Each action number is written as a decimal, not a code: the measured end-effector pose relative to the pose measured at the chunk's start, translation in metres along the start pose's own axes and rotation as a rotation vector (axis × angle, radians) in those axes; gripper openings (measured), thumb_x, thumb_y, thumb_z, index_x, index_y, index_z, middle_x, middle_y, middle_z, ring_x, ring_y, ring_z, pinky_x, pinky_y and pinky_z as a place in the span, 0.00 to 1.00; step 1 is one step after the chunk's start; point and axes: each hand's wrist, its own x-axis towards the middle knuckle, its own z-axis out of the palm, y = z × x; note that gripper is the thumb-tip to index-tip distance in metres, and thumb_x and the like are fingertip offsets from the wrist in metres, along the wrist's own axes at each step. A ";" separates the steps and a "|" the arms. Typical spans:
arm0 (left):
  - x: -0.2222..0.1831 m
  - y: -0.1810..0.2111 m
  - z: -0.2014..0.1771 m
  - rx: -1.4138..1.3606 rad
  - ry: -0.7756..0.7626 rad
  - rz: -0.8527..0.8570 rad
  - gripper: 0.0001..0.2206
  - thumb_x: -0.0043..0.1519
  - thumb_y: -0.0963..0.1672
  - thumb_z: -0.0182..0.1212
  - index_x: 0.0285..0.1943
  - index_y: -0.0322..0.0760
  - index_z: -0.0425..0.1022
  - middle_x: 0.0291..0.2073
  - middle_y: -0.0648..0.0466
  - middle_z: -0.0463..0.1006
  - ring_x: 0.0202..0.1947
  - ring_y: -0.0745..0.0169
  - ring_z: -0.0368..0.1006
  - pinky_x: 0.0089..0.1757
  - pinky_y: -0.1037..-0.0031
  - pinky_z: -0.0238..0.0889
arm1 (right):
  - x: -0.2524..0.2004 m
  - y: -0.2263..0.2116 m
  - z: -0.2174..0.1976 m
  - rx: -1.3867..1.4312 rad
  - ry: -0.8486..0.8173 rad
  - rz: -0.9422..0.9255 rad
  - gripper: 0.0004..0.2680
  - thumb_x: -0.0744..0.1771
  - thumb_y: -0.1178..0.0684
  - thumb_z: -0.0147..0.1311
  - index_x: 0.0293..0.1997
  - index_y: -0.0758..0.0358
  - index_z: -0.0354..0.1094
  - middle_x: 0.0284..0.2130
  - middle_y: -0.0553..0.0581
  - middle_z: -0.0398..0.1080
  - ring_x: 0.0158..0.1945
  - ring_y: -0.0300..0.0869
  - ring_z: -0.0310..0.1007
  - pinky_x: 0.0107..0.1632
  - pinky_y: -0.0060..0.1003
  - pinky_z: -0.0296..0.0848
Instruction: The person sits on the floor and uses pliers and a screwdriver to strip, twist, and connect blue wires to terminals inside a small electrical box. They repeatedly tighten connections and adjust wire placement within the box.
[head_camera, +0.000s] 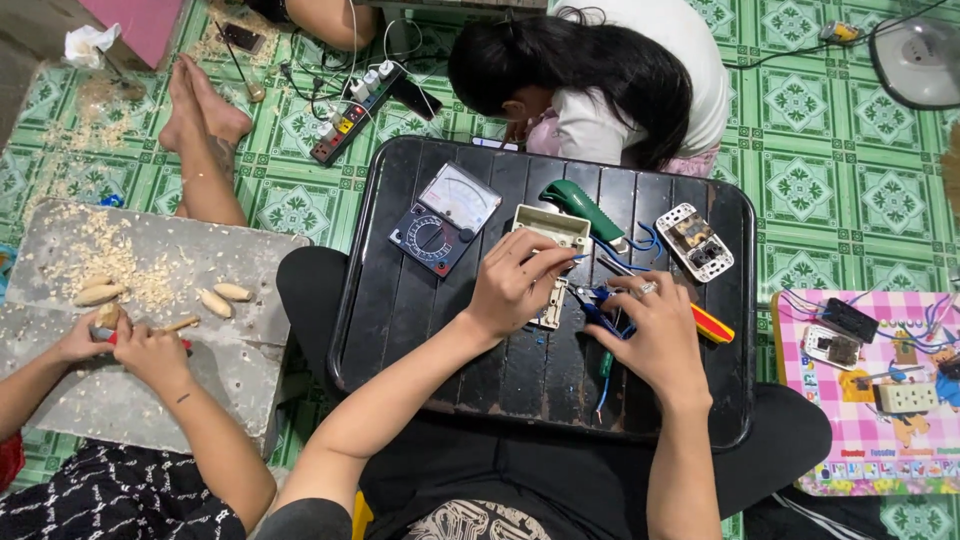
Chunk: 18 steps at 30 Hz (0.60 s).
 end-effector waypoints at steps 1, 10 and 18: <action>0.000 0.000 -0.001 0.002 -0.001 -0.001 0.03 0.65 0.39 0.63 0.42 0.40 0.82 0.29 0.59 0.74 0.28 0.58 0.72 0.35 0.71 0.71 | -0.001 0.002 0.004 0.002 -0.001 -0.001 0.10 0.60 0.45 0.70 0.35 0.57 0.78 0.46 0.54 0.77 0.55 0.51 0.67 0.51 0.46 0.67; -0.001 0.003 -0.003 0.005 -0.009 -0.096 0.03 0.66 0.40 0.63 0.44 0.42 0.81 0.30 0.62 0.74 0.26 0.64 0.72 0.34 0.73 0.72 | -0.006 0.018 0.018 0.104 0.013 0.007 0.06 0.62 0.50 0.65 0.35 0.60 0.78 0.42 0.57 0.78 0.51 0.53 0.75 0.54 0.50 0.72; 0.006 0.012 -0.006 -0.179 0.017 -0.219 0.05 0.64 0.38 0.65 0.45 0.40 0.83 0.30 0.59 0.75 0.26 0.63 0.72 0.30 0.73 0.71 | -0.010 0.018 0.054 0.921 0.304 -0.034 0.06 0.69 0.55 0.46 0.45 0.69 0.63 0.49 0.69 0.72 0.48 0.57 0.79 0.51 0.50 0.74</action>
